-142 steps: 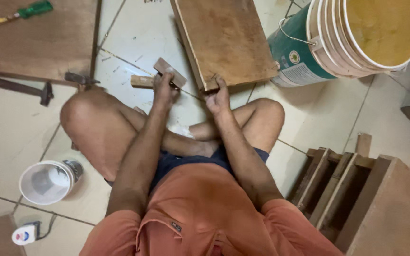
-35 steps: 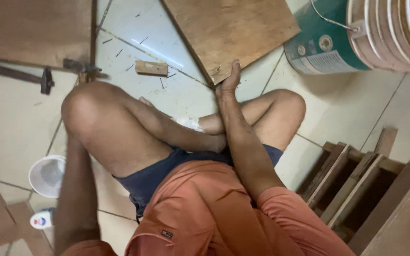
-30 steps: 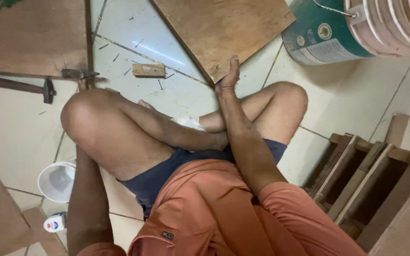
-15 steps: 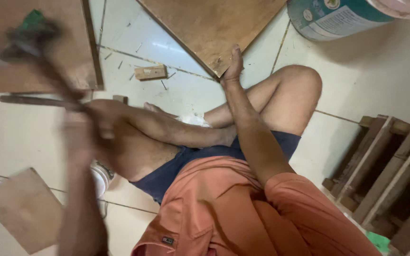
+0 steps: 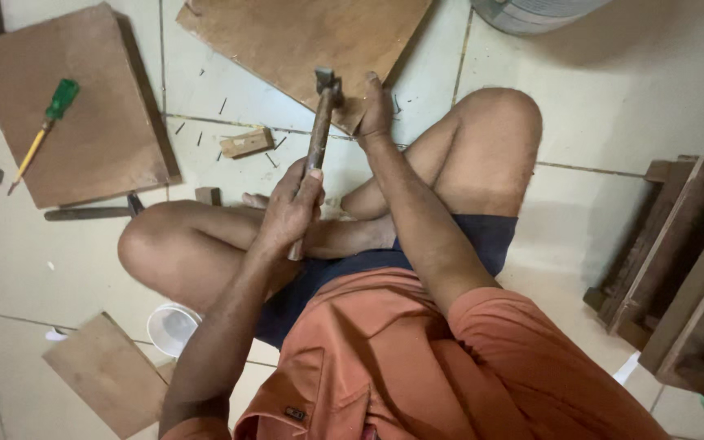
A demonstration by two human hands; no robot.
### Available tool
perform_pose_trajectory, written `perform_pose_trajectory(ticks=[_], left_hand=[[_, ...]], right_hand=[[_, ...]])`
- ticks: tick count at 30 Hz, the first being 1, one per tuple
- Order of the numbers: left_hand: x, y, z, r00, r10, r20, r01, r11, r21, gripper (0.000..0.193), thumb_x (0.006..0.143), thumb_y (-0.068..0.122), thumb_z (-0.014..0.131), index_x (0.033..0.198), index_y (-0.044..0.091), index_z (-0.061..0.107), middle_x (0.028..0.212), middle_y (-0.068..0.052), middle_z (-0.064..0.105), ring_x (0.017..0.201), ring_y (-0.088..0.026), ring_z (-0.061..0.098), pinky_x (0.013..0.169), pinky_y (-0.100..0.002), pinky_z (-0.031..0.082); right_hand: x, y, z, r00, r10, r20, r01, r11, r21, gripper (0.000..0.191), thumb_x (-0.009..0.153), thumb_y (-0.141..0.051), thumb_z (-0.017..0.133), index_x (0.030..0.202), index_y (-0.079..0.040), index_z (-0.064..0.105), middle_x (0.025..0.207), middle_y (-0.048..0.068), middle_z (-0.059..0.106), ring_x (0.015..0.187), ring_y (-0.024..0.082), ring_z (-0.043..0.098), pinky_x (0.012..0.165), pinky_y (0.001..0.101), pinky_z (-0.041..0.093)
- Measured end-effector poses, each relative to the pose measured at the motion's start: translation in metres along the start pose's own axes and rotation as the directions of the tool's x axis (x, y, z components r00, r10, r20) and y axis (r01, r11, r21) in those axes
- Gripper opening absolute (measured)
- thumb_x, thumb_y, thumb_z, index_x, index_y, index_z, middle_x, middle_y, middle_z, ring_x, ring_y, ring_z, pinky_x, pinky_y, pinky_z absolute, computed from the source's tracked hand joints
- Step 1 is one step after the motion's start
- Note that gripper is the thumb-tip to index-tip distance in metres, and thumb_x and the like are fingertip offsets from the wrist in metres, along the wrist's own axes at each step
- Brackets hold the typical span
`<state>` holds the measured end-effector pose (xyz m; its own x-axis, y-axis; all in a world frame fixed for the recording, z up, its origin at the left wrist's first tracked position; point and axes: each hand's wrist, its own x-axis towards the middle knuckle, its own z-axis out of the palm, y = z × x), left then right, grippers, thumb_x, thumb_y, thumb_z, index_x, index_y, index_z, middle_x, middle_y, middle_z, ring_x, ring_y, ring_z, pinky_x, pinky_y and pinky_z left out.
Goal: The person sits on the floor and assembles small wooden frames by hammering nails into the corners of rectangular boards. They repeatedly pick up nails, position the boards, and strike the nails with a hammer to secure the joints.
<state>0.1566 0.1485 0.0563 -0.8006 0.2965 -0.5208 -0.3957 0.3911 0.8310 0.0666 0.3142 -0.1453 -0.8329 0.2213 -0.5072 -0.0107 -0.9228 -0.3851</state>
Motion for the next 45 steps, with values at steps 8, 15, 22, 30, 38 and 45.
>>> perform_pose_trajectory(ticks=[8,15,22,30,38,45], left_hand=[[-0.046,0.038,-0.038,0.827,0.562,0.005,-0.559,0.821,0.115,0.041,0.109,0.036,0.048,0.131,0.001,0.05,0.079,-0.002,0.057,0.064,-0.011,0.055,0.058,-0.027,0.045],[0.001,-0.022,-0.014,0.997,0.069,0.03,-0.075,0.94,0.334,0.037,0.109,0.039,0.045,0.115,0.005,0.058,0.077,-0.006,0.059,0.073,-0.02,0.059,0.074,-0.04,0.051],[-0.039,0.027,-0.057,0.877,0.473,-0.081,-0.473,0.881,0.021,0.053,0.105,0.05,0.053,0.116,-0.001,0.057,0.08,-0.01,0.056,0.058,-0.014,0.053,0.052,-0.03,0.045],[-0.01,-0.002,-0.019,0.994,0.091,-0.052,-0.098,0.982,-0.16,0.035,0.104,0.038,0.048,0.11,0.005,0.056,0.07,-0.004,0.05,0.047,-0.013,0.046,0.042,-0.029,0.038],[-0.065,0.044,-0.064,0.986,0.078,-0.15,-0.099,0.985,-0.143,0.039,0.105,0.035,0.043,0.129,0.005,0.05,0.069,0.0,0.05,0.045,-0.012,0.044,0.032,-0.026,0.034],[-0.013,0.004,-0.025,0.992,0.125,0.0,-0.122,0.969,-0.213,0.029,0.104,0.035,0.05,0.109,0.009,0.061,0.069,-0.006,0.049,0.054,-0.022,0.043,0.047,-0.036,0.039]], right_hand=[[-0.001,0.004,0.0,0.968,-0.251,0.008,0.25,0.961,-0.121,0.049,0.096,-0.039,0.066,0.12,0.004,0.062,0.109,0.014,0.066,0.096,0.024,0.067,0.083,0.0372,0.059],[0.001,0.007,-0.009,0.977,-0.15,-0.148,0.102,0.952,-0.289,0.051,0.099,-0.044,0.062,0.116,0.004,0.061,0.094,0.02,0.061,0.077,0.032,0.059,0.065,0.0443,0.048],[-0.004,0.005,-0.009,0.96,-0.276,-0.051,0.25,0.923,-0.292,0.052,0.096,-0.039,0.065,0.12,0.007,0.061,0.108,0.016,0.066,0.094,0.025,0.066,0.082,0.0391,0.056],[-0.002,0.013,-0.011,0.951,-0.309,0.011,0.303,0.924,-0.232,0.052,0.094,-0.035,0.066,0.124,0.007,0.059,0.11,0.013,0.066,0.098,0.024,0.065,0.085,0.0377,0.056],[-0.005,0.01,-0.008,0.926,-0.37,0.069,0.372,0.872,-0.318,0.052,0.098,-0.036,0.066,0.124,0.009,0.061,0.113,0.015,0.066,0.1,0.023,0.063,0.088,0.0366,0.054],[-0.002,0.012,-0.011,0.935,-0.356,0.005,0.347,0.908,-0.233,0.047,0.098,-0.032,0.067,0.124,0.007,0.06,0.113,0.014,0.064,0.099,0.024,0.061,0.086,0.0385,0.054]])
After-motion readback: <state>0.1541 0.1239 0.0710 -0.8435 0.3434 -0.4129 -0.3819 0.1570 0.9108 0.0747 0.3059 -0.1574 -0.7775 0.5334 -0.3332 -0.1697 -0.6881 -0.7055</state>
